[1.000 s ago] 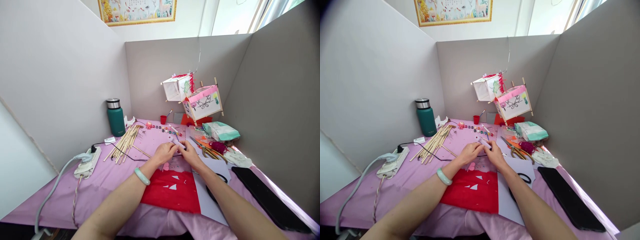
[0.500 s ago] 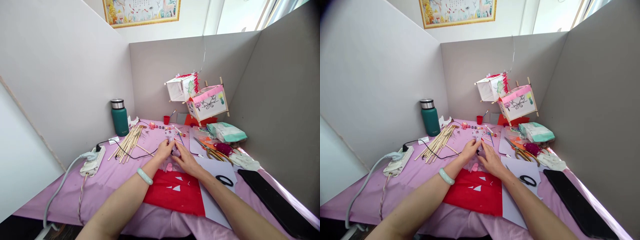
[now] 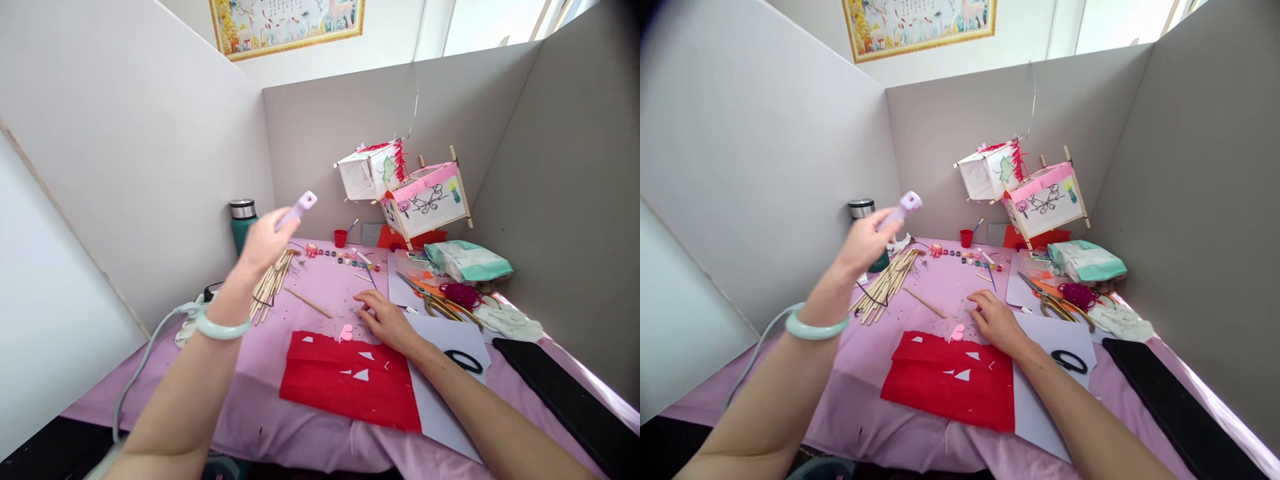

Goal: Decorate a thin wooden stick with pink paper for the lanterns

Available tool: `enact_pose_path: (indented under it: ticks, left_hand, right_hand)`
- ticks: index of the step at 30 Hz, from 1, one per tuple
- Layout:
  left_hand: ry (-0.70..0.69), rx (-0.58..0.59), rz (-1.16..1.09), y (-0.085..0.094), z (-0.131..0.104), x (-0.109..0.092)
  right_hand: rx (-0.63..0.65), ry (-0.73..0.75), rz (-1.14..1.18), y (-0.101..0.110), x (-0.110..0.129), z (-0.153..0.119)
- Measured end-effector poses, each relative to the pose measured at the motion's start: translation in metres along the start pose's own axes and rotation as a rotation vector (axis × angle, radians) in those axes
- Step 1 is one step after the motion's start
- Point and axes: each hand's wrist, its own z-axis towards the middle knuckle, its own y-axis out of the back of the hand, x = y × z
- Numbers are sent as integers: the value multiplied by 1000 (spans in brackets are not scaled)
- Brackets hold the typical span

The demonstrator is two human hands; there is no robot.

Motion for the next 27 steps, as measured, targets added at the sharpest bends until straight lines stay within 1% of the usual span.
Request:
enact_pose_path:
  ticks: [1, 2, 3, 4, 5, 7, 9, 10, 12, 14, 17, 19, 22, 24, 27]
  left_hand:
    - [-41, -77, 207, 19, 2, -3]
    - [-60, -134, 390, 34, 2, -4]
    - [-63, -168, 544, 45, 2, -2]
    - [-60, -165, 674, 51, 0, 2]
    - [-53, -134, 777, 52, -2, 9]
    - [-27, -19, 914, 43, -10, 30]
    - [3, 99, 982, 27, -21, 55]
    - [10, 133, 994, 18, -27, 67]
    - [18, 172, 995, 4, -40, 88]
    - [62, 166, 992, -4, -54, 101]
    - [86, 165, 983, -8, -69, 111]
    - [94, 158, 997, -9, -74, 117]
    - [140, 171, 1031, -9, -77, 125]
    - [190, 198, 1033, -8, -77, 127]
    - [226, 193, 1006, -7, -79, 122]
  right_hand:
    - [15, 0, -3, 0, -1, 0]
    - [32, 2, -2, 0, -2, 1]
    - [50, 4, 1, 1, -2, 1]
    - [64, 6, 5, 1, -2, 2]
    - [75, 8, 8, 1, -2, 2]
    - [86, 7, 8, 1, -2, 1]
    - [95, 2, 7, 2, -3, 1]
    - [102, -1, 4, 2, -2, 1]
    - [124, -12, -13, 3, 0, 2]
    - [174, -25, -51, 6, 6, 7]
    - [291, -26, -140, 7, 23, 21]
    - [332, -19, -216, 4, 37, 34]
    - [375, -85, -316, -8, 57, 54]
    - [407, -168, -360, -18, 67, 64]
    - [454, -249, -363, -30, 74, 73]
